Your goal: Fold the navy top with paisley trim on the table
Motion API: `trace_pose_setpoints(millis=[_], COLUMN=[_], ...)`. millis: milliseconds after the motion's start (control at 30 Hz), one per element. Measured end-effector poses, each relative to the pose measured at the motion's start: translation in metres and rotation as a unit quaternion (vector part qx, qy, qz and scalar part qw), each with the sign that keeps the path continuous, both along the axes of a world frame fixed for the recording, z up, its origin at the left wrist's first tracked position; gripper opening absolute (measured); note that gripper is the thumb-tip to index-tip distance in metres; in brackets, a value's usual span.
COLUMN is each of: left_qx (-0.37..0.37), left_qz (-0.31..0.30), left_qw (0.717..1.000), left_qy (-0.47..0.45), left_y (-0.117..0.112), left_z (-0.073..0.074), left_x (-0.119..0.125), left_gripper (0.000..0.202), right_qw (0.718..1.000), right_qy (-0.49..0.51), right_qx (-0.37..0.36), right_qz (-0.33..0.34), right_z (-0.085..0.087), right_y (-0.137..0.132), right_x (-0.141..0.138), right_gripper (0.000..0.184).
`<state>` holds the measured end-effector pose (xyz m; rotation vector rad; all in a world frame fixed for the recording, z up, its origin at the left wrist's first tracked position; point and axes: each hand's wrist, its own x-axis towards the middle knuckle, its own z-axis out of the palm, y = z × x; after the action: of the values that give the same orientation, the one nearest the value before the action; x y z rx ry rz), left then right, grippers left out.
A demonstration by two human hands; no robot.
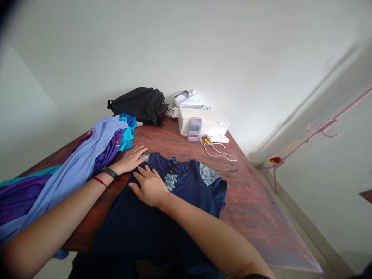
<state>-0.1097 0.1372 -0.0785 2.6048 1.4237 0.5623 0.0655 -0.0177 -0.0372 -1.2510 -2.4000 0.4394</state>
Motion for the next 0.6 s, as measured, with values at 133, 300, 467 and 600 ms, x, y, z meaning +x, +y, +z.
trace_pose_setpoints(millis=[133,300,467,600], left_qx=[-0.001,0.009,-0.015,-0.084], left_qz=[0.007,0.012,-0.081,-0.118], left_qw=[1.0,0.999,0.991,0.984], left_qy=[0.002,-0.031,-0.11,-0.1], left_y=[-0.004,-0.018,-0.059,-0.087], left_z=[0.005,0.024,0.052,0.047], left_x=[0.001,0.006,0.022,0.04], left_gripper=[0.058,0.055,0.06,0.065], right_qw=[0.999,0.998,0.997,0.998], right_qy=[0.0,-0.002,-0.003,-0.02], right_qx=[0.009,0.009,0.009,0.021], right_qz=[-0.042,-0.068,-0.077,-0.064], right_z=[-0.002,-0.005,-0.01,-0.011], right_y=[0.002,0.004,0.006,0.007], right_x=[-0.001,-0.002,-0.002,0.0], right_gripper=[0.047,0.05,0.061,0.067])
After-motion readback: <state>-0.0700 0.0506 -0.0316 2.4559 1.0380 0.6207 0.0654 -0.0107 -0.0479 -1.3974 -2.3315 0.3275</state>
